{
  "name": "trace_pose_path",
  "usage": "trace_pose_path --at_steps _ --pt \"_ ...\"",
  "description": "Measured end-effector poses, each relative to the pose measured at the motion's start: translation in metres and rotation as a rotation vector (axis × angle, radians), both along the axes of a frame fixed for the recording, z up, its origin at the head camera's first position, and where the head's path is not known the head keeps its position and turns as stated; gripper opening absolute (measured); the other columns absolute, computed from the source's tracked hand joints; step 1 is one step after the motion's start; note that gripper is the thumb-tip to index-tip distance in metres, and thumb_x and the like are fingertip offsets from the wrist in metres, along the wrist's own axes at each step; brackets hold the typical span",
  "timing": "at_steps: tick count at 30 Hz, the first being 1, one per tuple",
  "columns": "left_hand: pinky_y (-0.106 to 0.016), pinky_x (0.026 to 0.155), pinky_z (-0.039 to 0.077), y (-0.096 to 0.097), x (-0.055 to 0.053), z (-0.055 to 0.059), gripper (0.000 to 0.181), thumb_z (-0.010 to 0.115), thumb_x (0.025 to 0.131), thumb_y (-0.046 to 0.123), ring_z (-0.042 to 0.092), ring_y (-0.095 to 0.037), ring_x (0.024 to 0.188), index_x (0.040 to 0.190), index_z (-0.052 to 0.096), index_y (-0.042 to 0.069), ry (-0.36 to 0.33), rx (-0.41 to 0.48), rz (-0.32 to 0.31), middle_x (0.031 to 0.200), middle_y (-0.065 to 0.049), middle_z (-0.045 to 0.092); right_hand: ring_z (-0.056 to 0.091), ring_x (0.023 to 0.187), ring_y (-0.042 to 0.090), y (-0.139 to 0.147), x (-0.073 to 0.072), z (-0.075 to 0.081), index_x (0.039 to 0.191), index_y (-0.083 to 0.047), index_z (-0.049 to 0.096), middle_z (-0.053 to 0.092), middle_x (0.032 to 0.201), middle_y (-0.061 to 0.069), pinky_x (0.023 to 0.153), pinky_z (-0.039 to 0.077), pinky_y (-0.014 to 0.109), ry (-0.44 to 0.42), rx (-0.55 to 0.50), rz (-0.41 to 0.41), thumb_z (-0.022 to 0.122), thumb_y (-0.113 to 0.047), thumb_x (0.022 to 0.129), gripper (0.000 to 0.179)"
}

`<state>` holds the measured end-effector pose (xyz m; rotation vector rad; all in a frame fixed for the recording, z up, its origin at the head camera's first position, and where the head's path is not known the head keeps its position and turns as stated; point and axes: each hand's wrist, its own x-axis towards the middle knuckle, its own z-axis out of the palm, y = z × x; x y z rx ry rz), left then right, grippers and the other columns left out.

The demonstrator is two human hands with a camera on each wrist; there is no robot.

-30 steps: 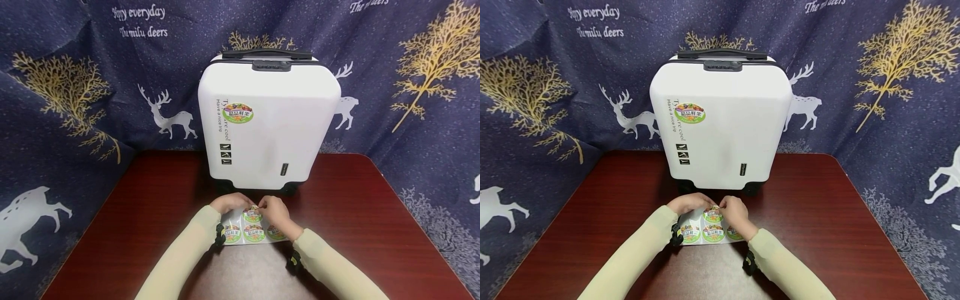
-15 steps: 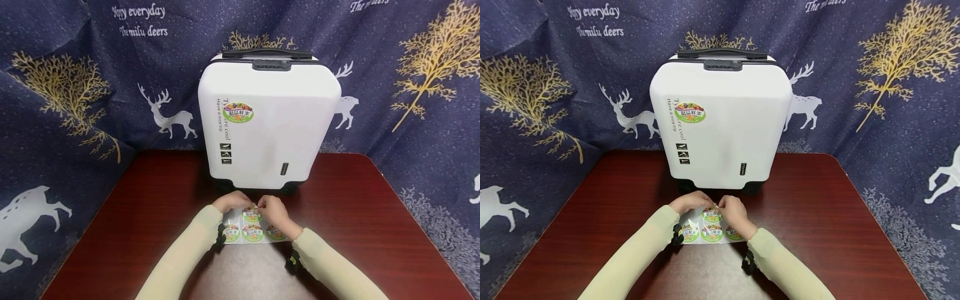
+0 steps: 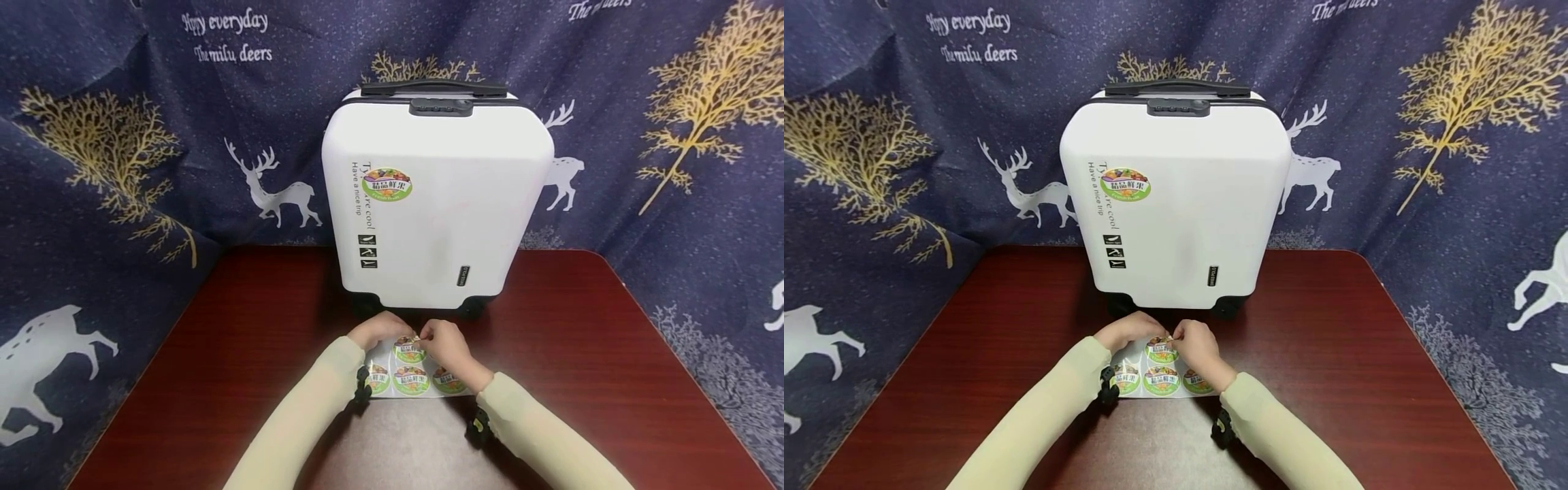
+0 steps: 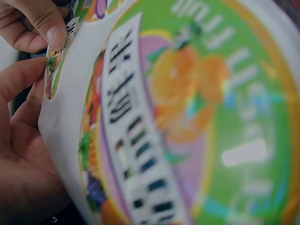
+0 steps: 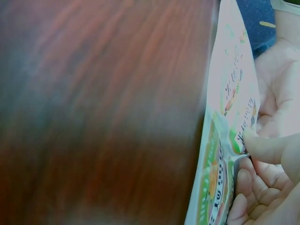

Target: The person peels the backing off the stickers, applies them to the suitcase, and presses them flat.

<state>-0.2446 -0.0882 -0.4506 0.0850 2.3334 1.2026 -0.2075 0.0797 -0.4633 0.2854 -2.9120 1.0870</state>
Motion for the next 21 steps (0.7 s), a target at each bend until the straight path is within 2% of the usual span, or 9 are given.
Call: trace_pose_path --at_steps 5,12,21 --pt "-0.024 0.069 0.048 0.0031 -0.0024 -0.0017 0.026 0.070 0.084 0.027 0.058 -0.014 0.075 0.092 0.078 0.003 -0.010 -0.021 0.028 0.085 -0.004 0.070 0.050 0.064 0.013 0.0010 -0.0009 -0.0020 0.076 -0.005 0.064 0.065 0.071 0.005 0.061 0.042 0.026 0.004 -0.017 0.018 0.082 -0.005 0.081 0.019" --pt "-0.024 0.073 0.043 0.0073 -0.0044 -0.0019 0.026 0.072 0.078 0.025 0.054 -0.016 0.083 0.089 0.079 0.002 0.014 -0.041 0.040 0.092 -0.005 0.070 0.052 0.066 0.012 0.0040 -0.0014 -0.0024 0.076 -0.006 0.065 0.067 0.073 0.006 0.063 0.045 0.027 0.002 -0.044 0.040 0.082 -0.005 0.081 0.018" --pt "-0.023 0.064 0.048 0.0071 -0.0012 0.0049 0.023 0.074 0.078 0.024 0.057 -0.014 0.071 0.087 0.075 0.002 -0.033 -0.021 0.055 0.080 -0.002 0.065 0.055 0.070 0.012 0.0095 -0.0013 -0.0004 0.079 -0.004 0.067 0.069 0.077 0.007 0.067 0.048 0.027 -0.024 -0.088 0.080 0.079 -0.003 0.084 0.013"
